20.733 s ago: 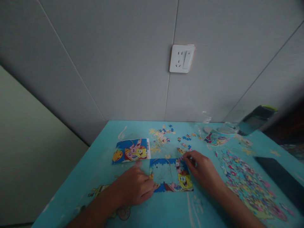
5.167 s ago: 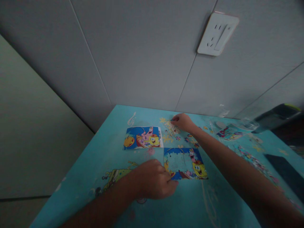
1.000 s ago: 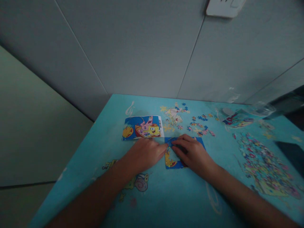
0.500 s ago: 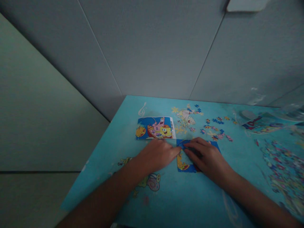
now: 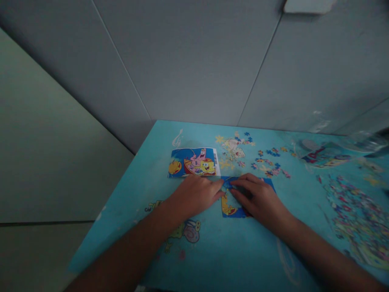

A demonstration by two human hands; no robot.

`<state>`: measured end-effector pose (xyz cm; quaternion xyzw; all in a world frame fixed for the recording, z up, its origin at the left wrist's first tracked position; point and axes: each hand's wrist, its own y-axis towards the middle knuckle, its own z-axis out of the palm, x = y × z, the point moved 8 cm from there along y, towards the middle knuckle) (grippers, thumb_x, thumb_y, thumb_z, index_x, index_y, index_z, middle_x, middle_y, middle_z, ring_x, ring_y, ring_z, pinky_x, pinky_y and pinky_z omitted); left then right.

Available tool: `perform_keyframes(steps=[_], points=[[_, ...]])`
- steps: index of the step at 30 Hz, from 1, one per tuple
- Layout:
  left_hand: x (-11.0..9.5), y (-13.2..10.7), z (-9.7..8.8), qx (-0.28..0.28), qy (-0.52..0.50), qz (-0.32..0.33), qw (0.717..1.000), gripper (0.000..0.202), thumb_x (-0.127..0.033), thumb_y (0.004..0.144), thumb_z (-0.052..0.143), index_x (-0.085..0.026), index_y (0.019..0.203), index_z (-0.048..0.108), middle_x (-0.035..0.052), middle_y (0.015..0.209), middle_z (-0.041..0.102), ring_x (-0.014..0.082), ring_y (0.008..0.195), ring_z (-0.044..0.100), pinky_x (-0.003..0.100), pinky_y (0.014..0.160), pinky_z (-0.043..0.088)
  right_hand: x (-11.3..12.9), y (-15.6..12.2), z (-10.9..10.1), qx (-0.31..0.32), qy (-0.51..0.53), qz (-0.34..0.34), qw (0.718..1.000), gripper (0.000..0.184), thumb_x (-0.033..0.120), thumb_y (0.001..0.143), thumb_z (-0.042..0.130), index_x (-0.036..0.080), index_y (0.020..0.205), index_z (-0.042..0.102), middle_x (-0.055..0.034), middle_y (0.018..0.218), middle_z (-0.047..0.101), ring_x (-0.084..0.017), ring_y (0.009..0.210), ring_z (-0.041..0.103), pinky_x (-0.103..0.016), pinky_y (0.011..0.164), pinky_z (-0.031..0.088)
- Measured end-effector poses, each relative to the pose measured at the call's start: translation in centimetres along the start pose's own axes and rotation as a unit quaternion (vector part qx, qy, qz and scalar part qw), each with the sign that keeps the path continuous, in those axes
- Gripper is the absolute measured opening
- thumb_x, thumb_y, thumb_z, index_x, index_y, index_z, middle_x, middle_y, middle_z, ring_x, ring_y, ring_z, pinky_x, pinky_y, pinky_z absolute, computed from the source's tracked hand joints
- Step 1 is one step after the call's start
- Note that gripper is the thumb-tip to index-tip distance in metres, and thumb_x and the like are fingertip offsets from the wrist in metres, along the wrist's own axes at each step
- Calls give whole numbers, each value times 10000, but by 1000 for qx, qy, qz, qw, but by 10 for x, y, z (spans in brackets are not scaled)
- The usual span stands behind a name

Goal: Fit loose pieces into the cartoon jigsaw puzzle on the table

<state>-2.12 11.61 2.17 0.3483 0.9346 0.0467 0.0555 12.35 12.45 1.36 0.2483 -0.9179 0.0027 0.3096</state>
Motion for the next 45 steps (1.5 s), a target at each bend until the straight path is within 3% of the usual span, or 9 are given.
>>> perform_keyframes(steps=[22, 45], points=[[-1, 0, -1, 32, 15, -7, 999, 398, -442, 1006, 463, -234, 1301, 629, 71, 828, 734, 259, 698, 701, 353, 569, 498, -6, 2, 0, 13, 18, 48, 999, 157, 288, 925, 648, 255, 1072, 693, -41, 1053, 669, -174, 831, 661, -327, 760, 523], [-1, -2, -2, 27, 16, -7, 999, 410, -472, 1004, 465, -227, 1291, 628, 83, 835, 728, 256, 709, 688, 344, 574, 489, -2, 3, -1, 5, 36, 24, 999, 142, 263, 948, 608, 242, 1075, 670, -44, 1031, 679, -183, 873, 655, -323, 785, 510]])
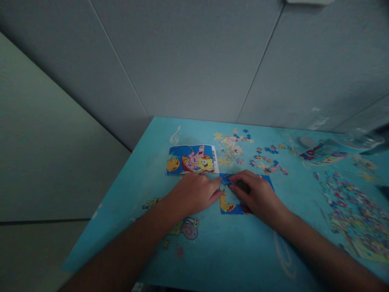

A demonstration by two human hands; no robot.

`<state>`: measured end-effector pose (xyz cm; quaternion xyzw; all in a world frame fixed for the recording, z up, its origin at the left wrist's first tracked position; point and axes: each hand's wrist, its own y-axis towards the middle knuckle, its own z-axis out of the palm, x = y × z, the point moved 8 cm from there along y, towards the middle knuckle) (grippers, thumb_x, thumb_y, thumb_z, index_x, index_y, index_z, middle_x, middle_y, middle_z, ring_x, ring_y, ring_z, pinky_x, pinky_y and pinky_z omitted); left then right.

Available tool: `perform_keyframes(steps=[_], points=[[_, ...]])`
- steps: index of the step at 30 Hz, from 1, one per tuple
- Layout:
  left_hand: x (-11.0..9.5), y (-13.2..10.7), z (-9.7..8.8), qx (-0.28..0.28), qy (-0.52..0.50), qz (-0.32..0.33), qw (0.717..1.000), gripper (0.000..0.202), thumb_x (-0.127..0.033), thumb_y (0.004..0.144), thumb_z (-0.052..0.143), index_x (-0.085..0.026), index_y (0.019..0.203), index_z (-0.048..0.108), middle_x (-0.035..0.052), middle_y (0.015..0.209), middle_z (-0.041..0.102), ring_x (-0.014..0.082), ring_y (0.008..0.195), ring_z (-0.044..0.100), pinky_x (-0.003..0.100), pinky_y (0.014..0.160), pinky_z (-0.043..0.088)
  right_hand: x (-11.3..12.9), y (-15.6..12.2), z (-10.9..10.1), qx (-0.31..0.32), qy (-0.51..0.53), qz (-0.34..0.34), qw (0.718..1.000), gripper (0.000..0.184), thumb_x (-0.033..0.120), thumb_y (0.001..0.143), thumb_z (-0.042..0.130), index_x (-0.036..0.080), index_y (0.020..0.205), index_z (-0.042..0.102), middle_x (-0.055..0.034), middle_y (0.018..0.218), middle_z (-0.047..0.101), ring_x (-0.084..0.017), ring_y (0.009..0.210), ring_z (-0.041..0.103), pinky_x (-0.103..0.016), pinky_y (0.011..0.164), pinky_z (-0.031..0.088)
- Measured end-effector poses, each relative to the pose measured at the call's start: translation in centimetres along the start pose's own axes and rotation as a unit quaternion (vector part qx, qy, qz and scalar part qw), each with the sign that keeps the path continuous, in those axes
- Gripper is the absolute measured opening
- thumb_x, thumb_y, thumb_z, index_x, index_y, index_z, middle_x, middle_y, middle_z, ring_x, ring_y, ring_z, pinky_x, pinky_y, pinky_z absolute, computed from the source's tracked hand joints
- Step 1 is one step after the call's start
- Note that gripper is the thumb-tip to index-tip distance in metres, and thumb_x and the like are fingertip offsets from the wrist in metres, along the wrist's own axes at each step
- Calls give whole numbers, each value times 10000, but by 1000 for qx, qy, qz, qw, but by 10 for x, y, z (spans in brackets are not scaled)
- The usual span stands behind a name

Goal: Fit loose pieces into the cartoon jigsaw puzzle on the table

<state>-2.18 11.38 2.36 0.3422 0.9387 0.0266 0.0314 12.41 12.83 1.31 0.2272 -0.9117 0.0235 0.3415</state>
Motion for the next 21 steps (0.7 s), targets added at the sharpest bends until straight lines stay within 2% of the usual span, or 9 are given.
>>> perform_keyframes(steps=[8, 16, 21], points=[[-1, 1, -2, -6, 4, 2, 1000, 389, -461, 989, 504, -206, 1251, 635, 79, 770, 707, 235, 664, 670, 312, 551, 458, 0, 0, -2, -6, 7, 3, 1000, 143, 265, 946, 603, 235, 1069, 669, -49, 983, 691, -182, 824, 647, -317, 730, 513], [0, 0, 1, -7, 7, -2, 1000, 405, -469, 996, 488, -217, 1281, 626, 85, 810, 717, 236, 690, 677, 323, 586, 479, -1, -1, -3, -9, 12, 3, 1000, 191, 233, 935, 617, 247, 1116, 677, -41, 999, 691, -182, 853, 652, -325, 767, 518], [0, 0, 0, -10, 2, -1, 1000, 404, -463, 996, 486, -213, 1278, 632, 92, 810, 716, 242, 680, 677, 331, 577, 481, 6, 0, -3, 12, 36, -19, 999, 222, 219, 968, 557, 267, 1121, 711, -45, 1006, 687, -175, 873, 657, -326, 785, 526]])
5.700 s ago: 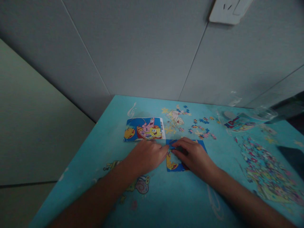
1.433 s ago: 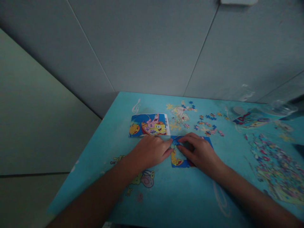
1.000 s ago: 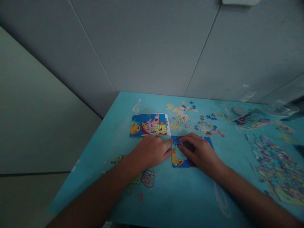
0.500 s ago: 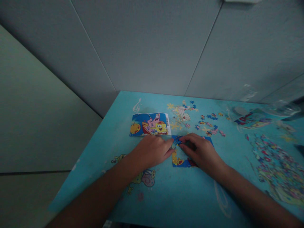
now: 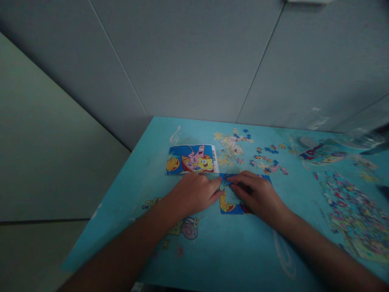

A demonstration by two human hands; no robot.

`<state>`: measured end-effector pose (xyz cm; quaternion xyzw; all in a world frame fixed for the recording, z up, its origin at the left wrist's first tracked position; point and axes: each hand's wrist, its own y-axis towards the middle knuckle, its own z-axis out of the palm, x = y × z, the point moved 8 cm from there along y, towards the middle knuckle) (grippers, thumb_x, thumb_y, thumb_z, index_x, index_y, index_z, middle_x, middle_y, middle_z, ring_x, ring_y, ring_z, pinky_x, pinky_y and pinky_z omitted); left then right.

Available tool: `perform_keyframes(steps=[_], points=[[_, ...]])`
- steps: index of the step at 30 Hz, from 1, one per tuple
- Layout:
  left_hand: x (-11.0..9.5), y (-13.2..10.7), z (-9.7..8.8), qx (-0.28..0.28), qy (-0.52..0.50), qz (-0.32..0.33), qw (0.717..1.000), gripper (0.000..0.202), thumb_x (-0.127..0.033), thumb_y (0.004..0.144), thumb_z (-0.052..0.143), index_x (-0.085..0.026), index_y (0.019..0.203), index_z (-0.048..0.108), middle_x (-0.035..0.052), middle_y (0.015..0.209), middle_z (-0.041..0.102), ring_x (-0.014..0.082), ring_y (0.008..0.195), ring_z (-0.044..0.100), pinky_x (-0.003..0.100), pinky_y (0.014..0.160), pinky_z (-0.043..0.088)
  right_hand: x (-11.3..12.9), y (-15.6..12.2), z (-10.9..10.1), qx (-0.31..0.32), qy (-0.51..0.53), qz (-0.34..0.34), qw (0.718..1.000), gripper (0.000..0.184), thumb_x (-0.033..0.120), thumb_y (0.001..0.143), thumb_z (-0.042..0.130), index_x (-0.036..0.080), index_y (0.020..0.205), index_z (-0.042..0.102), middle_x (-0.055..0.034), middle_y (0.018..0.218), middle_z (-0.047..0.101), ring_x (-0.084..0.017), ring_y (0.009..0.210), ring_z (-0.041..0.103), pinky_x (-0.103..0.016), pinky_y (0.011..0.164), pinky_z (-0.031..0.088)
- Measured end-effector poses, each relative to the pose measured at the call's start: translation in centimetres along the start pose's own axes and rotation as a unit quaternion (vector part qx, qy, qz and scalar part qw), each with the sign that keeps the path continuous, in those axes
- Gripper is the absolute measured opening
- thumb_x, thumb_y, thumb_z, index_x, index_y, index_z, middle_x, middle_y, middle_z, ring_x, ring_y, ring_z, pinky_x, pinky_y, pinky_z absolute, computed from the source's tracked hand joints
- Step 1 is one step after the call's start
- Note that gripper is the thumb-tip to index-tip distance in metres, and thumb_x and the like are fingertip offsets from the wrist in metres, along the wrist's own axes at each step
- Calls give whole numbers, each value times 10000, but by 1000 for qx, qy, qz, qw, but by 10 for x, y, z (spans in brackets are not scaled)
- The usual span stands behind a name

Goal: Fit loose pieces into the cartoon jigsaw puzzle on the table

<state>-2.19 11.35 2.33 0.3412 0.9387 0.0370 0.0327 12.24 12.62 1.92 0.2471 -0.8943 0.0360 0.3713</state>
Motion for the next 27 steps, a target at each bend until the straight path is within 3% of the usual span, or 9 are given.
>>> perform_keyframes(steps=[8, 13, 16, 27], points=[[0, -1, 2, -5, -1, 3, 1000, 410, -475, 999, 475, -213, 1276, 626, 80, 778, 706, 231, 671, 672, 321, 589, 481, -13, -4, -2, -11, 72, 82, 994, 133, 303, 936, 603, 238, 984, 709, -23, 857, 707, -156, 689, 636, -294, 630, 532], [1, 0, 2, 0, -5, 3, 1000, 414, -477, 1001, 466, -205, 1268, 628, 85, 784, 702, 226, 667, 669, 315, 585, 479, -18, -4, -4, -13, 220, 140, 965, 198, 398, 896, 660, 205, 927, 690, -35, 803, 704, -149, 669, 638, -267, 582, 538], [1, 0, 2, -1, -6, 1, 1000, 424, -486, 1003, 460, -208, 1278, 622, 86, 787, 702, 225, 669, 666, 316, 590, 482, -19, -4, -5, -23, 261, 150, 953, 233, 407, 872, 694, 213, 1003, 699, -35, 833, 715, -150, 696, 655, -266, 603, 552], [0, 0, 2, -1, -9, 1, 1000, 414, -461, 1003, 465, -199, 1284, 621, 88, 781, 707, 236, 687, 672, 320, 590, 486, -15, -6, -11, -28, 139, 111, 984, 218, 371, 942, 622, 247, 1083, 733, -45, 914, 741, -174, 723, 669, -304, 636, 563]])
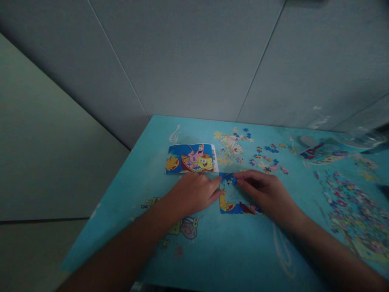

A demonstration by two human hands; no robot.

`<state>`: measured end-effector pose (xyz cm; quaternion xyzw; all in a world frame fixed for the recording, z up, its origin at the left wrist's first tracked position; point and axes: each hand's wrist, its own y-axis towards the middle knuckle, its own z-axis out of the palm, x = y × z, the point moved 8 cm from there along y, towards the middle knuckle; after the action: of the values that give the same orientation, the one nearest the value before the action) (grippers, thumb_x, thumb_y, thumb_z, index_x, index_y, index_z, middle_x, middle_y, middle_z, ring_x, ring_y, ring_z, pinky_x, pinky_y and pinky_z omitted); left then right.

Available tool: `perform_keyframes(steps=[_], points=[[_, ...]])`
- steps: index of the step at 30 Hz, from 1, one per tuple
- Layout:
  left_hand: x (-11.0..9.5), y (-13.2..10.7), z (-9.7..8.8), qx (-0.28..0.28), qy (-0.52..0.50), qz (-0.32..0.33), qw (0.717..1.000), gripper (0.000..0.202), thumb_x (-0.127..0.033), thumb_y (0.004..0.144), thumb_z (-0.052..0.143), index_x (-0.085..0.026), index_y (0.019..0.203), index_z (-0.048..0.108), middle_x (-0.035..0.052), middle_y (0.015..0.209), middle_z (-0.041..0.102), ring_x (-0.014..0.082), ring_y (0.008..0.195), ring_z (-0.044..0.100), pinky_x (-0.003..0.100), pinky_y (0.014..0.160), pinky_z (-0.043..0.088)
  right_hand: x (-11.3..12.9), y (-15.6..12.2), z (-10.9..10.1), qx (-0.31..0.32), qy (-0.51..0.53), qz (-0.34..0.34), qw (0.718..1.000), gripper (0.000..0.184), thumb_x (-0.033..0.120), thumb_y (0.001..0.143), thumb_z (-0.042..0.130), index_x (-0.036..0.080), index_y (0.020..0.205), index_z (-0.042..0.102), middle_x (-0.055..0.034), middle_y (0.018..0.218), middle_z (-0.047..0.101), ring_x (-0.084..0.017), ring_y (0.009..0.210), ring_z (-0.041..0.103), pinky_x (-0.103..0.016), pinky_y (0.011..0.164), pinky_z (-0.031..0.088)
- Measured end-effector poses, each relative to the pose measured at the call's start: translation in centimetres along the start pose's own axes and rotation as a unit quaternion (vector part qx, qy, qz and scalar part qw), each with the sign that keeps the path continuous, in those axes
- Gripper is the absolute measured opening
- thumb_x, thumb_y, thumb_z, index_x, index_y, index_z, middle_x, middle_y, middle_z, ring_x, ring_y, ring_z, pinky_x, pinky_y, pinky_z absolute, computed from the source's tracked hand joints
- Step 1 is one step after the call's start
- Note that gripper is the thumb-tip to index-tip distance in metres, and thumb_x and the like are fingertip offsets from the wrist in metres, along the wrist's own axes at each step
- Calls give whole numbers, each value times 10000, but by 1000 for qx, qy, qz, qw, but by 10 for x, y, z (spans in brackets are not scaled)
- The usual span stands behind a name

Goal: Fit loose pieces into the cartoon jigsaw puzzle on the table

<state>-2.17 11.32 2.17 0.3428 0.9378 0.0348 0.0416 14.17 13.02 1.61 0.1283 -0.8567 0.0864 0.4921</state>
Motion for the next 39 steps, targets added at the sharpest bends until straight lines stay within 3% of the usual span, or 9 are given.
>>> perform_keyframes(steps=[4, 9, 16, 20, 25, 39], points=[[0, 0, 0, 4, 1, 0, 1000, 409, -461, 1001, 473, -207, 1283, 624, 89, 802, 710, 237, 691, 674, 321, 586, 485, 12, -3, 6, 48, -39, -47, 997, 185, 293, 958, 595, 268, 1049, 754, -36, 954, 728, -174, 795, 679, -291, 663, 556], [1, 0, 1, 6, 7, 0, 1000, 410, -465, 1004, 465, -217, 1291, 621, 88, 826, 718, 241, 671, 680, 328, 572, 482, 13, -7, 17, 103, -63, -67, 990, 212, 231, 972, 557, 273, 1040, 753, -17, 907, 701, -138, 683, 651, -287, 639, 547], [0, 0, 0, 0, 9, 2, 1000, 414, -461, 998, 482, -206, 1295, 616, 92, 820, 719, 238, 683, 682, 322, 579, 481, 11, -7, 16, 72, -82, -76, 991, 273, 238, 985, 523, 287, 1173, 715, -29, 904, 682, -150, 703, 662, -306, 653, 563], [0, 1, 0, 5, 6, 2, 1000, 409, -455, 999, 481, -207, 1291, 623, 95, 819, 718, 255, 683, 686, 340, 574, 493, 5, -7, 15, 55, -75, -54, 994, 243, 263, 978, 545, 284, 1139, 726, -33, 961, 707, -145, 693, 671, -283, 602, 556], [1, 1, 2, 11, 4, -2, 1000, 418, -464, 1005, 464, -208, 1297, 620, 100, 844, 727, 256, 702, 696, 348, 597, 515, -4, -6, 18, 55, -81, -23, 995, 197, 302, 941, 626, 267, 1092, 747, -19, 839, 730, -153, 675, 677, -265, 573, 534], [0, 1, 2, 13, 2, -1, 1000, 418, -464, 1008, 464, -208, 1302, 614, 93, 857, 728, 244, 709, 696, 338, 603, 508, 1, -6, 20, 62, -132, -51, 988, 144, 277, 922, 662, 258, 1038, 746, -5, 851, 709, -148, 696, 658, -282, 631, 511]])
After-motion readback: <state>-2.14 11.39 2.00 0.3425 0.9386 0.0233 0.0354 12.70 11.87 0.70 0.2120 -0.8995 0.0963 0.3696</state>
